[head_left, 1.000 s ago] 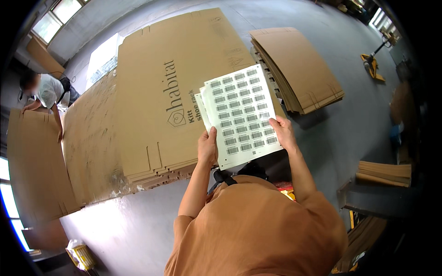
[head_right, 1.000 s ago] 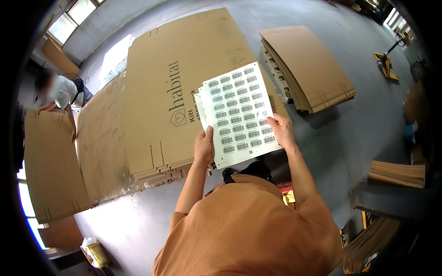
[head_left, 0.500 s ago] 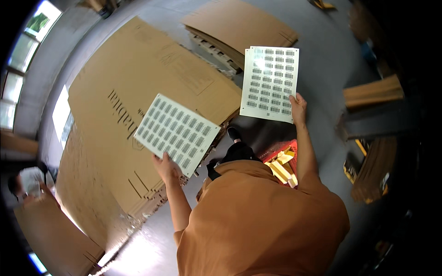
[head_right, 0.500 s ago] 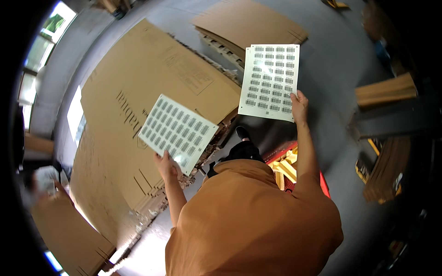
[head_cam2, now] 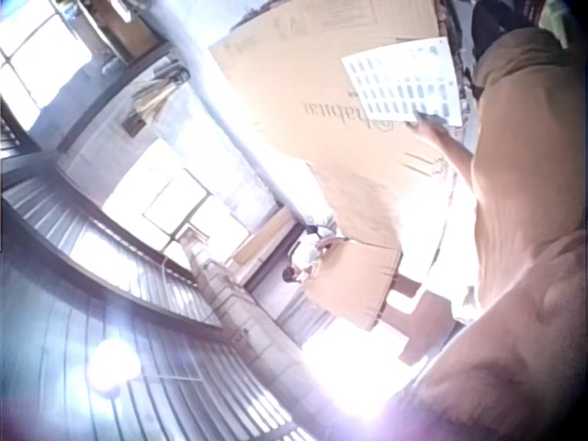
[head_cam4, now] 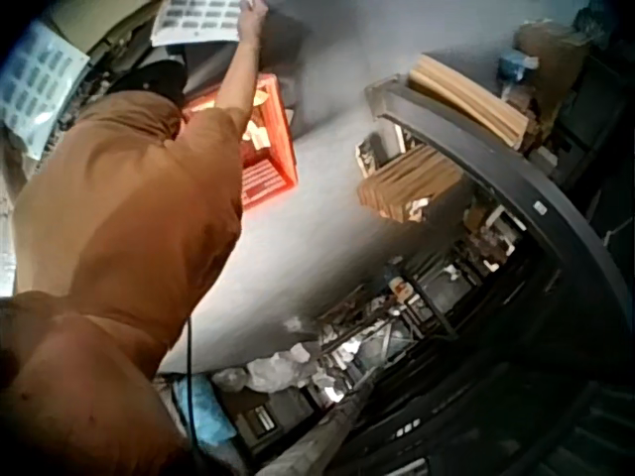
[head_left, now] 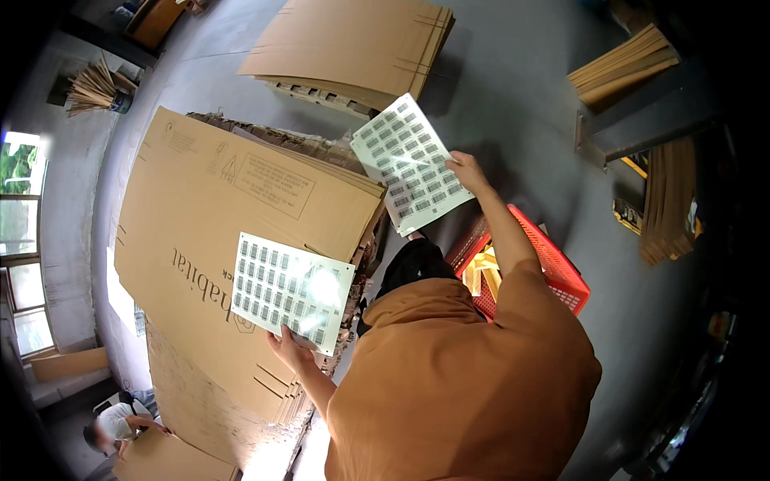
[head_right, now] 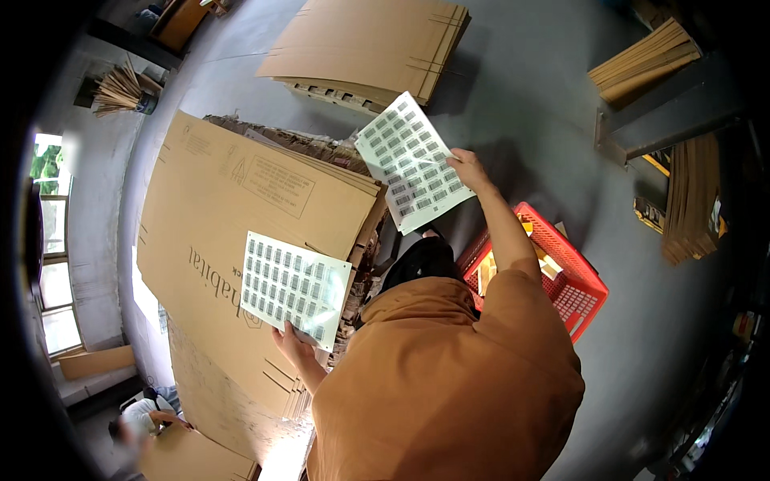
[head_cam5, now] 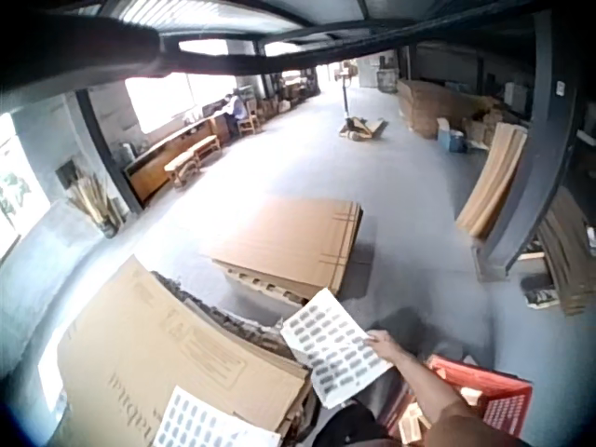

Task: The person applies individual barcode stickers from a sheet onto a stack of large cardboard boxes. They peel each sticker and press it onto the box surface, repeating the process for multiple boxes in a warehouse setting.

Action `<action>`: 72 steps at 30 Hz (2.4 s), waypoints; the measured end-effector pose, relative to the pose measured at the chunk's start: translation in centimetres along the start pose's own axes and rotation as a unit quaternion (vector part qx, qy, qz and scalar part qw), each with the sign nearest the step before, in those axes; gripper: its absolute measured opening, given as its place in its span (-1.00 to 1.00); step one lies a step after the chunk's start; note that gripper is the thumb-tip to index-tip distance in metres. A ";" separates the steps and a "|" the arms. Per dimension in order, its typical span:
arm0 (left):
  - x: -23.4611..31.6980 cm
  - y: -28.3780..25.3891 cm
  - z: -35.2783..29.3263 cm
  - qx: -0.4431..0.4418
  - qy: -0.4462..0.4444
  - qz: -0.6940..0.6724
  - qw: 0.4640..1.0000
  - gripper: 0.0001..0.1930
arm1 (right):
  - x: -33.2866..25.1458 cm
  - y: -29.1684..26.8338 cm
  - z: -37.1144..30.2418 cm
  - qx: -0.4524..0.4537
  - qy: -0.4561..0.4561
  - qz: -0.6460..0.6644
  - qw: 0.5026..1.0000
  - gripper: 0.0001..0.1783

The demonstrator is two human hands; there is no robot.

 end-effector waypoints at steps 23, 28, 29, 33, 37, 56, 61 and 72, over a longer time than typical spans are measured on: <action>-0.8 -0.6 0.2 0.026 -0.010 -0.014 1.000 -0.53 | 1.0 4.6 8.5 -0.133 0.060 0.055 0.988 -0.76; -1.1 -0.8 -0.3 0.048 -0.017 -0.041 0.998 -0.54 | 2.8 10.5 7.3 -0.287 0.103 -0.011 0.952 -0.75; -1.2 -0.6 -0.3 0.042 -0.019 -0.040 0.998 -0.55 | 3.3 11.6 7.2 -0.296 0.102 0.020 0.949 -0.75; -1.3 -0.7 0.3 0.026 -0.016 -0.044 0.999 -0.57 | 2.8 15.6 6.4 -0.333 0.070 -0.018 0.940 -0.77; -0.9 0.4 0.1 0.008 -0.013 -0.070 0.997 -0.62 | 0.8 15.9 5.4 -0.309 0.086 -0.122 0.939 -0.68; 7.8 0.9 -0.9 -0.068 0.098 -0.002 0.993 -0.75 | -36.1 23.6 -6.8 -0.226 -0.528 -0.092 0.814 -0.30; 24.1 4.7 -10.9 0.068 0.445 0.393 0.802 -0.91 | -46.1 29.7 -18.9 -0.174 -0.766 -0.148 0.601 -0.28; 5.1 7.7 -6.4 -0.078 0.418 0.578 0.697 -0.85 | -28.0 32.0 -17.8 -0.327 -0.678 -0.309 0.582 -0.90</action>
Point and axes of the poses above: each hand's wrist, its own z-axis towards the middle knuckle, its own y-axis out of the palm, x = y × z, the point moved 9 cm from there along z, towards the middle knuckle, and after that the axes turned 5 degrees about -y, right-handed, at the moved point
